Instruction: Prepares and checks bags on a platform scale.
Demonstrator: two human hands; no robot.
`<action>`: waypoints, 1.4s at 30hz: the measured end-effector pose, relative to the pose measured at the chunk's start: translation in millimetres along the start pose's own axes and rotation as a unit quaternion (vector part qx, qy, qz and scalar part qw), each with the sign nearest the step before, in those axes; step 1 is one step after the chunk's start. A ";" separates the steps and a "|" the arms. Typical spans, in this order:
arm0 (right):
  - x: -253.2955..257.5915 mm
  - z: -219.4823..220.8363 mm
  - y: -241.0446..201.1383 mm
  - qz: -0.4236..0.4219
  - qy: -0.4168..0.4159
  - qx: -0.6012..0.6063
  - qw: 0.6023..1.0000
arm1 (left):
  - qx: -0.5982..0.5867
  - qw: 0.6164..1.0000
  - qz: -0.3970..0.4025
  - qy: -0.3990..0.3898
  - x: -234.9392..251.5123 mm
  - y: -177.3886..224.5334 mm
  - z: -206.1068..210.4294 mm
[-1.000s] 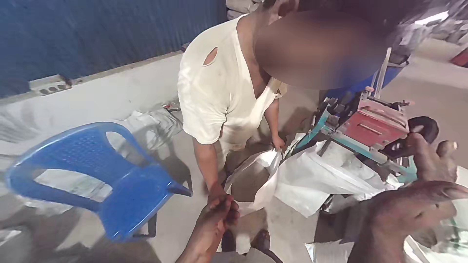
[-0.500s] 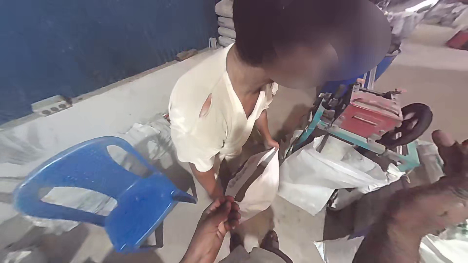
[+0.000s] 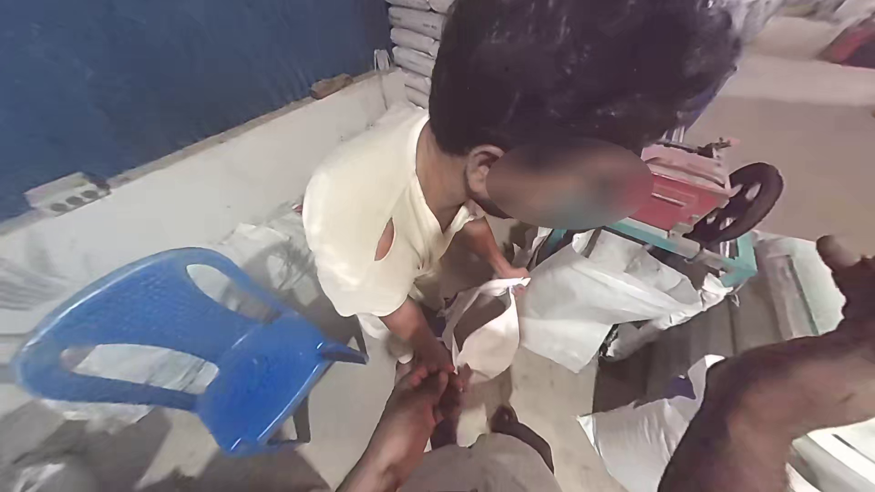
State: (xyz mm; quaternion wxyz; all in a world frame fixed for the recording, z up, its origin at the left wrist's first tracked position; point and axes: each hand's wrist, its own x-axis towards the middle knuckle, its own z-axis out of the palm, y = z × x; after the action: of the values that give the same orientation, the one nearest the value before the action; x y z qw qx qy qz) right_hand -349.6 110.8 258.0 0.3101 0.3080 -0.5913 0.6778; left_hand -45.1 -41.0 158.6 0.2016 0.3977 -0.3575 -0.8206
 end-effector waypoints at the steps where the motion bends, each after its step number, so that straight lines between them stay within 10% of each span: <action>1: -7.2 -5.1 2.4 -0.013 -0.050 -0.002 0.999 | 0.010 1.000 -0.017 0.024 -6.7 3.8 12.3; 4: -29.9 -18.2 18.9 -0.054 -0.208 -0.045 0.976 | -0.027 0.999 0.032 -0.022 -5.1 -30.9 2.0; 13: 34.2 -108.8 58.2 -0.137 -0.344 0.103 0.923 | -0.115 0.990 0.054 0.068 -45.3 -135.2 90.6; 20: 30.5 -146.5 91.3 0.060 -0.346 0.325 0.878 | -0.185 0.969 0.058 0.150 -125.6 -227.3 161.0; 26: -10.4 -188.1 46.4 0.115 -0.571 0.282 0.763 | -0.218 0.950 0.103 0.196 -177.0 -302.3 192.5; 32: -56.7 -272.5 53.6 0.079 -0.693 0.303 0.649 | -0.240 0.925 0.153 0.252 -231.2 -384.9 228.6; 42: -58.5 -445.0 32.5 0.034 -0.740 0.333 0.583 | -0.331 0.881 0.096 0.326 -332.1 -563.5 312.0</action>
State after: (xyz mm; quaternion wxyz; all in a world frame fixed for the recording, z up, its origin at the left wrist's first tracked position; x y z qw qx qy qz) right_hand -361.6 545.7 142.9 -0.3825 0.7643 -0.3595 0.3746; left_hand -119.9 670.0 40.0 0.5042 0.5165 -0.0159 -0.6919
